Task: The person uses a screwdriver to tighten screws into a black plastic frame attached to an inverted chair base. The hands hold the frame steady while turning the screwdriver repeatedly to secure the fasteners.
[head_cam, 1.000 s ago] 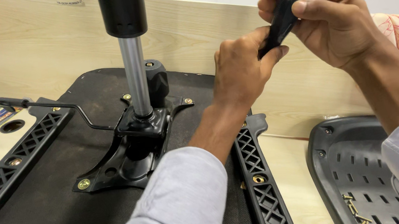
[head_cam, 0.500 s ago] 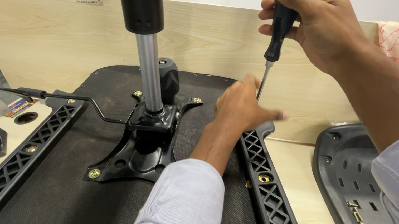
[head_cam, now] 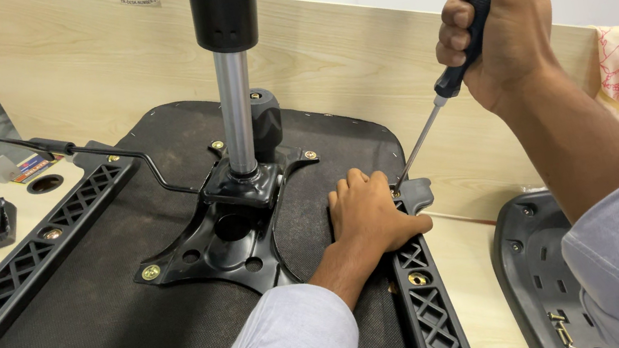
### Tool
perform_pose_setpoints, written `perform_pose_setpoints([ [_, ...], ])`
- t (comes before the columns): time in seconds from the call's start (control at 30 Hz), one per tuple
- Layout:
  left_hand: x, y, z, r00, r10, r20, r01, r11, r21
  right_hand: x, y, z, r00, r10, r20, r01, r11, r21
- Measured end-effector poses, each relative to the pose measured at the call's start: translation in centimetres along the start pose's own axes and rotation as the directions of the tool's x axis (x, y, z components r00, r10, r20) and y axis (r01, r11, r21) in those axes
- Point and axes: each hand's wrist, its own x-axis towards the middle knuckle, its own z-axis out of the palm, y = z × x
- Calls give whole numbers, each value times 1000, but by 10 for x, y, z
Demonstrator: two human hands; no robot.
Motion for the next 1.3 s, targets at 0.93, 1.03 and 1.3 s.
perform_pose_setpoints([
  [0.93,7,-20,3,982,168,-85,-180,969,-172,10,-1,12,995,68,-76,-73,996,-61],
  [1.03,8,-20,1,981,183,-65,-191,969,-159,20,2,2,989,134,54,-135,991,14],
  [1.3,10,-20,-1,981,192,-29,-194,969,-151,18,5,-42,853,71,517,-242,932,271],
])
